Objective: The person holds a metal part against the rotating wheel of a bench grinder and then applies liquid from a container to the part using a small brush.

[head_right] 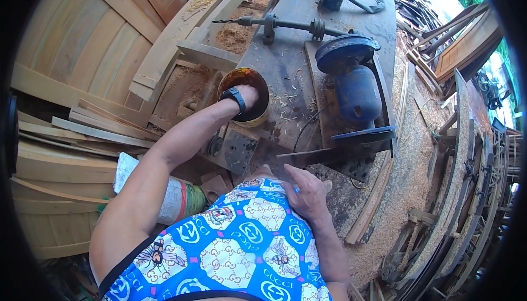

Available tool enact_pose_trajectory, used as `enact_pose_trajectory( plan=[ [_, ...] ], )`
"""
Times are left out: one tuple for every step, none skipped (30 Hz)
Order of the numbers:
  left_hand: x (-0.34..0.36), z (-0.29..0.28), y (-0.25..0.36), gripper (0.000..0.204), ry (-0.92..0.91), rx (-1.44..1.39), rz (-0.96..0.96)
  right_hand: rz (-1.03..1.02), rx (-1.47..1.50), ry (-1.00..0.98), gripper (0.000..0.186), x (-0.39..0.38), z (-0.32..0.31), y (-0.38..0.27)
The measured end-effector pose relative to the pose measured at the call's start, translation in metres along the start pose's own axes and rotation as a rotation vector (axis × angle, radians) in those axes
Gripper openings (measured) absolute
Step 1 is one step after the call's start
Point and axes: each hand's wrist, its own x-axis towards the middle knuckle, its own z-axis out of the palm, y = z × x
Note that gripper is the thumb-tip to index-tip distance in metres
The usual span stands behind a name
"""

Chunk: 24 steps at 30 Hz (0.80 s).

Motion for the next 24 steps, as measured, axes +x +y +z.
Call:
enact_pose_trajectory(
  plan=[
    [-0.002,0.000,-0.001,0.021,0.058,-0.031,0.007,0.007,-0.002,0.007,0.048,-0.003,0.000,0.002],
    [-0.004,-0.004,0.000,0.023,0.115,-0.062,0.014,0.014,-0.004,0.023,0.048,-0.006,-0.001,0.005],
    [-0.012,-0.021,0.006,0.024,0.067,-0.026,0.006,0.021,-0.006,0.039,0.048,-0.009,-0.001,0.007],
    [-0.021,-0.030,0.011,0.024,0.066,-0.022,0.017,0.028,-0.006,0.048,0.048,-0.010,-0.002,0.008],
    [-0.033,-0.037,0.012,0.024,0.197,-0.024,0.015,0.031,0.000,0.051,0.048,-0.011,-0.003,0.008],
    [-0.041,-0.043,0.013,0.026,0.324,-0.026,0.019,0.040,0.005,0.056,0.048,-0.013,-0.004,0.009],
    [-0.048,-0.050,0.013,0.027,0.337,-0.028,0.016,0.046,0.007,0.061,0.048,-0.013,-0.005,0.009],
    [-0.059,-0.060,0.013,0.027,0.334,-0.026,0.019,0.049,0.003,0.053,0.047,-0.012,-0.006,0.007],
    [-0.069,-0.073,0.015,0.028,0.389,-0.058,0.027,0.056,0.001,0.049,0.047,-0.012,-0.007,0.006],
    [-0.079,-0.086,0.017,0.029,0.444,-0.091,0.035,0.062,0.005,0.054,0.047,-0.012,-0.007,0.007],
    [-0.092,-0.101,0.020,0.033,0.522,-0.106,0.041,0.042,0.003,0.048,0.047,-0.011,-0.007,0.006],
    [-0.099,-0.110,0.022,0.033,0.519,-0.102,0.045,0.024,0.001,0.045,0.047,-0.010,-0.006,0.006],
    [-0.105,-0.117,0.023,0.034,0.597,-0.112,0.055,0.025,0.005,0.048,0.047,-0.009,-0.005,0.007],
    [-0.110,-0.123,0.025,0.035,0.677,-0.124,0.066,-0.010,-0.010,0.053,0.048,-0.007,-0.005,0.007],
    [-0.115,-0.127,0.028,0.036,0.789,-0.090,0.109,-0.045,-0.025,0.056,0.049,-0.006,-0.004,0.007],
    [-0.117,-0.127,0.031,0.036,0.789,-0.088,0.110,-0.046,-0.024,0.058,0.049,-0.005,-0.004,0.006],
    [-0.119,-0.128,0.033,0.038,0.870,-0.134,0.181,-0.053,-0.023,0.044,0.049,-0.003,-0.004,0.004],
    [-0.121,-0.128,0.034,0.039,0.951,-0.179,0.253,-0.060,-0.022,0.030,0.049,-0.002,-0.004,0.003],
    [-0.122,-0.125,0.035,0.039,0.954,-0.178,0.250,-0.064,-0.022,0.029,0.049,-0.002,-0.003,0.001],
    [-0.121,-0.120,0.034,0.040,1.049,-0.168,0.333,-0.071,-0.028,0.020,0.049,-0.002,-0.003,-0.001],
    [-0.119,-0.114,0.032,0.042,1.144,-0.158,0.417,-0.077,-0.034,0.012,0.049,-0.002,-0.003,-0.002],
    [-0.117,-0.108,0.030,0.042,1.148,-0.156,0.414,-0.081,-0.036,0.011,0.049,-0.002,-0.003,-0.001],
    [-0.112,-0.099,0.028,0.043,1.126,-0.190,0.388,-0.079,-0.036,0.015,0.049,-0.002,-0.002,0.001],
    [-0.109,-0.090,0.023,0.044,1.104,-0.223,0.357,-0.080,-0.034,0.015,0.050,-0.002,-0.001,0.001]
  ],
)
